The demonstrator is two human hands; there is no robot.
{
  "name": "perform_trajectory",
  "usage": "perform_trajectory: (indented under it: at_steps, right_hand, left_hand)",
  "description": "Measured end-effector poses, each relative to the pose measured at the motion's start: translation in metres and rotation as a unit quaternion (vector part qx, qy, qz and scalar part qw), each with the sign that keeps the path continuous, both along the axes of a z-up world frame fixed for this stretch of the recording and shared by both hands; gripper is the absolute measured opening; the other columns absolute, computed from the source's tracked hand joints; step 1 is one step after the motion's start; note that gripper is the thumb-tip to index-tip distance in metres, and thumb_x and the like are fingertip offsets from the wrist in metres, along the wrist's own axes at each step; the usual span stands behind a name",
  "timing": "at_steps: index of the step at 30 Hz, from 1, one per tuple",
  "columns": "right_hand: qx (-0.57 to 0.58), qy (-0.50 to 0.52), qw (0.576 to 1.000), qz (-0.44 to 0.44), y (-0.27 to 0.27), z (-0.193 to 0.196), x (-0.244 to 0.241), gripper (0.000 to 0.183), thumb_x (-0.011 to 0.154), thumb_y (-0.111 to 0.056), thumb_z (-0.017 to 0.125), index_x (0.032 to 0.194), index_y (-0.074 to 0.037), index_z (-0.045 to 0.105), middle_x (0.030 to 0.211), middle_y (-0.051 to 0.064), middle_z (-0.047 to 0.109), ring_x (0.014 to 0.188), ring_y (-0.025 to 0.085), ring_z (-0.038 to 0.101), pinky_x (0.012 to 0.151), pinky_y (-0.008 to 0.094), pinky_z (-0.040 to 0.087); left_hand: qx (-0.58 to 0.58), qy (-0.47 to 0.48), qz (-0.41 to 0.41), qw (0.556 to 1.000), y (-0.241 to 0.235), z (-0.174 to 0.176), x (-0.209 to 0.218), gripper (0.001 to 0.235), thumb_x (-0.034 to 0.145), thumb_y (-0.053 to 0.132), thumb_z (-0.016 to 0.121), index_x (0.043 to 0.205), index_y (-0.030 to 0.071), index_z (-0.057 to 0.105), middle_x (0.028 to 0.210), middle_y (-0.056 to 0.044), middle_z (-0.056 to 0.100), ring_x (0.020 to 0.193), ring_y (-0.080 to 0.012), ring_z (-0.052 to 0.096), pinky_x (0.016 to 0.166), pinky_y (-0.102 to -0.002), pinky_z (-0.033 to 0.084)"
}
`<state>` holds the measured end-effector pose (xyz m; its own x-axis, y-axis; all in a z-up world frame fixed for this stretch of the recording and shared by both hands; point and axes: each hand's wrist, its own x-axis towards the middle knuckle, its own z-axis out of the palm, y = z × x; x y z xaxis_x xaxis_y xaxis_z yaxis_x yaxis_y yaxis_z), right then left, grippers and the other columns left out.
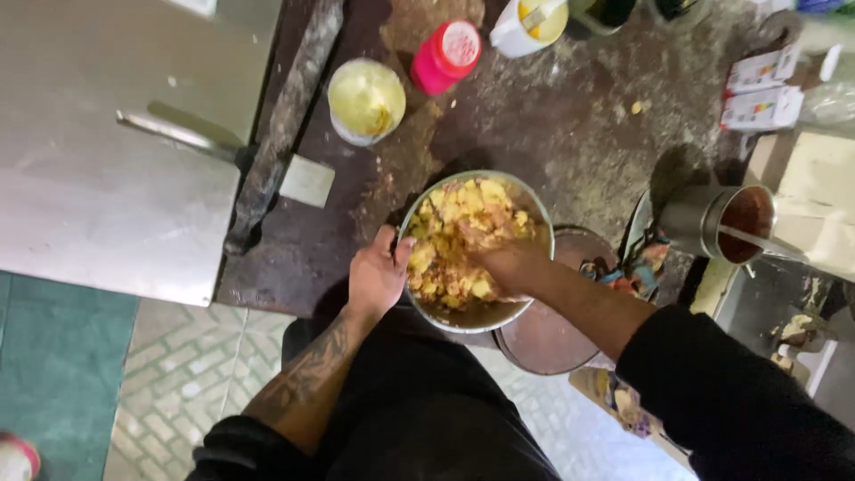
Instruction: Mixing ingredients in a bowl by hand and preparing food on a counter.
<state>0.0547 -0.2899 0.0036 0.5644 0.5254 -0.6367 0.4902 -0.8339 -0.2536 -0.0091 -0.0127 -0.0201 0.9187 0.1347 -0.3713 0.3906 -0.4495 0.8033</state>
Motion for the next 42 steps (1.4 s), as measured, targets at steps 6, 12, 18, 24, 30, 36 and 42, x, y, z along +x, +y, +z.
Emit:
perform_trajectory:
  at_steps: [6, 12, 18, 24, 30, 36, 42]
  right_hand:
    - [-0.123, 0.037, 0.982, 0.140, 0.041, -0.002, -0.025, 0.049, 0.086, -0.014, 0.067, 0.134, -0.020, 0.062, 0.093, 0.013, 0.074, 0.089, 0.037, 0.072, 0.070, 0.052, 0.056]
    - [-0.010, 0.014, 0.993, -0.113, 0.041, 0.000, -0.007, 0.036, 0.080, -0.017, 0.069, 0.116, -0.017, 0.069, 0.088, 0.016, 0.072, 0.085, 0.037, 0.072, 0.071, 0.052, 0.055]
    - [0.207, 0.004, 0.974, -0.091, 0.053, 0.033, -0.041, 0.034, 0.076, -0.013, 0.071, 0.110, -0.012, 0.071, 0.094, 0.020, 0.071, 0.087, 0.040, 0.070, 0.075, 0.049, 0.056]
    - [0.108, -0.128, 0.986, -0.015, 0.060, -0.034, -0.068, 0.023, 0.083, -0.020, 0.066, 0.102, -0.015, 0.078, 0.099, 0.015, 0.075, 0.093, 0.038, 0.070, 0.084, 0.048, 0.056]
    - [-0.038, 0.042, 0.988, -0.144, 0.068, 0.010, -0.022, 0.023, 0.081, -0.033, 0.071, 0.094, -0.016, 0.081, 0.087, 0.017, 0.073, 0.082, 0.037, 0.072, 0.071, 0.050, 0.057]
    - [-0.098, 0.018, 0.994, -0.052, 0.028, 0.021, -0.064, 0.023, 0.091, -0.035, 0.062, 0.101, -0.021, 0.078, 0.090, 0.013, 0.075, 0.084, 0.035, 0.073, 0.072, 0.053, 0.056]
    - [-0.159, -0.119, 0.959, -0.200, 0.010, -0.080, -0.078, 0.029, 0.087, -0.021, 0.062, 0.101, 0.001, 0.075, 0.103, 0.026, 0.070, 0.091, 0.042, 0.073, 0.064, 0.052, 0.061]
  left_hand:
    - [-0.028, 0.016, 0.039, 0.999, -0.003, 0.020, 0.000, 0.033, 0.097, 0.044, 0.064, 0.100, 0.011, 0.059, 0.074, -0.026, 0.067, 0.078, -0.0514, 0.065, 0.064, -0.061, 0.049]
    - [0.007, -0.017, 0.011, 1.000, -0.007, 0.013, 0.001, 0.032, 0.101, 0.043, 0.062, 0.099, 0.011, 0.057, 0.076, -0.025, 0.067, 0.079, -0.0513, 0.065, 0.068, -0.062, 0.048]
    - [0.017, -0.026, 0.019, 0.999, -0.015, -0.001, -0.020, 0.030, 0.101, 0.040, 0.061, 0.098, 0.010, 0.055, 0.078, -0.025, 0.068, 0.078, -0.0522, 0.063, 0.065, -0.062, 0.048]
    - [-0.045, 0.039, -0.016, 0.998, -0.005, 0.014, -0.013, 0.027, 0.102, 0.037, 0.057, 0.105, 0.011, 0.052, 0.073, -0.027, 0.064, 0.071, -0.0531, 0.061, 0.061, -0.063, 0.045]
    - [0.042, -0.052, -0.004, 0.998, -0.011, -0.005, -0.002, 0.028, 0.102, 0.037, 0.062, 0.095, 0.011, 0.054, 0.074, -0.026, 0.065, 0.074, -0.0516, 0.063, 0.062, -0.061, 0.049]
    - [-0.025, -0.055, -0.018, 0.998, -0.011, 0.014, -0.012, 0.027, 0.105, 0.036, 0.060, 0.098, 0.011, 0.054, 0.075, -0.027, 0.064, 0.076, -0.0528, 0.061, 0.061, -0.062, 0.045]
    - [0.004, 0.005, -0.019, 1.000, -0.016, 0.014, -0.016, 0.031, 0.103, 0.040, 0.062, 0.097, 0.010, 0.055, 0.077, -0.029, 0.063, 0.079, -0.0537, 0.060, 0.062, -0.061, 0.046]
